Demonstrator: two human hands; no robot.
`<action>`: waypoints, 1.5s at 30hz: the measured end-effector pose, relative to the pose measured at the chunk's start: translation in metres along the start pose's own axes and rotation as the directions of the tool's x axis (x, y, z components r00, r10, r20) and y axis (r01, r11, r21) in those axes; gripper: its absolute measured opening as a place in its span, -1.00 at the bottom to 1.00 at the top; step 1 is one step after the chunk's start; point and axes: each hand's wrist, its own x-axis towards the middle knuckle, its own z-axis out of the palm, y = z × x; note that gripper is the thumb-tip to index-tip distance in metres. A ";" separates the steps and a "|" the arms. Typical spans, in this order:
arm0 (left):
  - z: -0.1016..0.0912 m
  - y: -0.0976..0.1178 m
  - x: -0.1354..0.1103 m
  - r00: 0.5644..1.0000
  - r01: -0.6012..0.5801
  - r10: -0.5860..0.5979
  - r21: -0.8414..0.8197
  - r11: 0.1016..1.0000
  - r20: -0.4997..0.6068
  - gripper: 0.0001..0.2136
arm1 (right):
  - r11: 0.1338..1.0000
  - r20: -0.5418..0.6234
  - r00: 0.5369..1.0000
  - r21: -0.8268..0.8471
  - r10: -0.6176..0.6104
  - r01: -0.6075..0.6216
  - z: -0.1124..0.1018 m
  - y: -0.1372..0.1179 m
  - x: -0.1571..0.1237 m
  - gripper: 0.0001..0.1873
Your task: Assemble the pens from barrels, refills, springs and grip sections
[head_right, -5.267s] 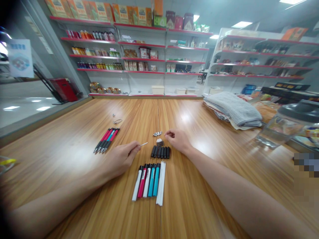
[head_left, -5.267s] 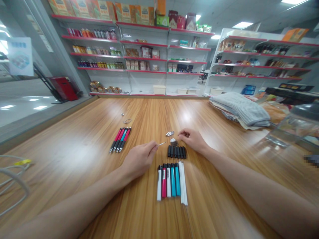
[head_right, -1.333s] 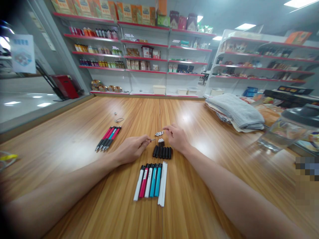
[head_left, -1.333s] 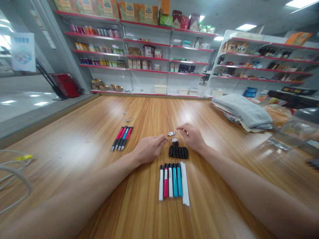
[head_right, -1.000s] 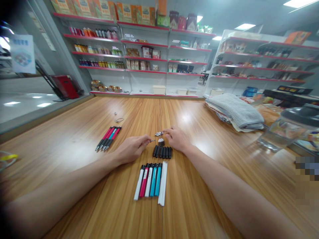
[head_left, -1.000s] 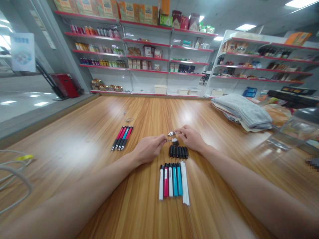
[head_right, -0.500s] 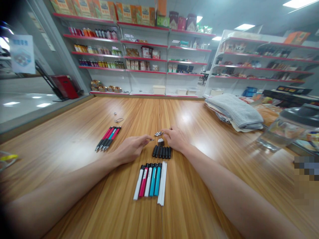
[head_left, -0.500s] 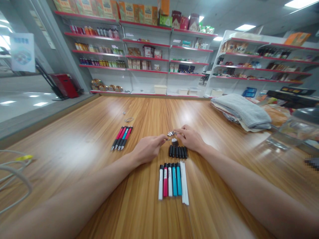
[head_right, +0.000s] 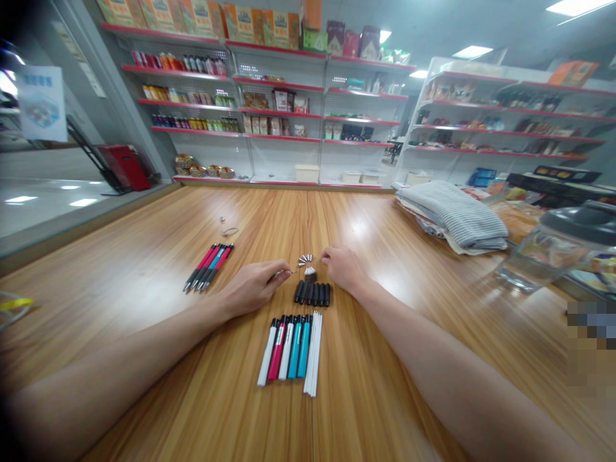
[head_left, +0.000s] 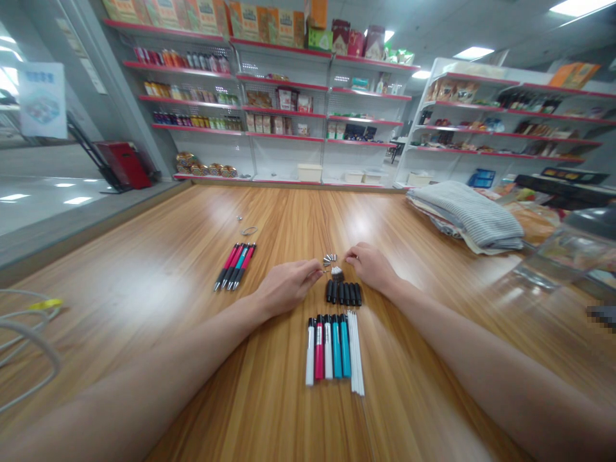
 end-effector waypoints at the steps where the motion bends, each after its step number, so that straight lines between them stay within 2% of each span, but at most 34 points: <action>1: 0.000 0.000 0.000 1.000 0.002 -0.002 0.006 1.000 0.001 -0.70 | 1.000 -0.003 1.000 -0.010 0.000 0.000 0.000 0.000 0.000 -0.87; 7: 0.000 0.001 -0.001 1.000 0.020 -0.021 0.048 0.999 0.018 -0.71 | 0.997 0.032 0.999 -0.073 -0.015 0.018 -0.001 0.000 -0.002 -0.91; 10: -0.001 0.003 -0.002 0.999 0.037 -0.039 0.069 0.997 0.028 -0.71 | 0.998 0.035 0.999 -0.058 -0.032 0.034 -0.002 -0.001 -0.002 -0.85; 14: -0.002 0.003 -0.001 0.998 0.049 -0.051 0.061 0.997 0.035 -0.70 | 0.993 -0.131 0.985 0.021 -0.110 0.113 -0.008 -0.012 -0.003 -0.76; 16: -0.001 0.002 -0.001 0.998 0.053 -0.055 0.052 0.997 0.033 -0.70 | 0.975 -0.234 0.955 0.087 -0.181 0.206 -0.013 -0.024 -0.005 -0.77; 19: 0.000 0.000 -0.001 0.998 0.066 -0.067 0.038 0.997 0.021 -0.71 | 0.911 -0.311 0.912 0.229 -0.266 0.343 -0.017 -0.043 -0.011 -0.81; 21: 0.000 -0.001 -0.001 0.998 0.066 -0.066 0.027 0.997 0.019 -0.72 | 0.873 -0.338 0.903 0.312 -0.266 0.374 -0.018 -0.053 -0.014 -0.83; 24: 0.000 -0.001 -0.001 0.998 0.053 -0.054 0.019 0.998 0.022 -0.71 | 0.845 -0.370 0.906 0.401 -0.205 0.355 -0.015 -0.058 -0.017 -0.89; 27: 0.000 0.000 0.000 0.999 0.039 -0.040 0.013 0.999 0.028 -0.71 | 0.832 -0.369 0.916 0.451 -0.154 0.322 -0.012 -0.058 -0.017 -0.91; 30: 0.000 0.001 0.000 0.999 0.018 -0.019 0.014 1.000 0.030 -0.71 | 0.822 -0.356 0.921 0.470 -0.158 0.323 -0.012 -0.059 -0.018 -0.92; 39: 0.004 -0.003 -0.002 0.999 -0.047 0.047 0.028 0.998 0.008 -0.74 | 0.835 -0.349 0.895 0.372 -0.278 0.404 -0.011 -0.060 -0.018 -0.90; 45: 0.006 -0.006 -0.001 0.998 -0.052 0.052 0.006 0.999 -0.026 -0.77 | 0.801 -0.345 0.861 0.346 -0.375 0.488 -0.009 -0.060 -0.019 -0.84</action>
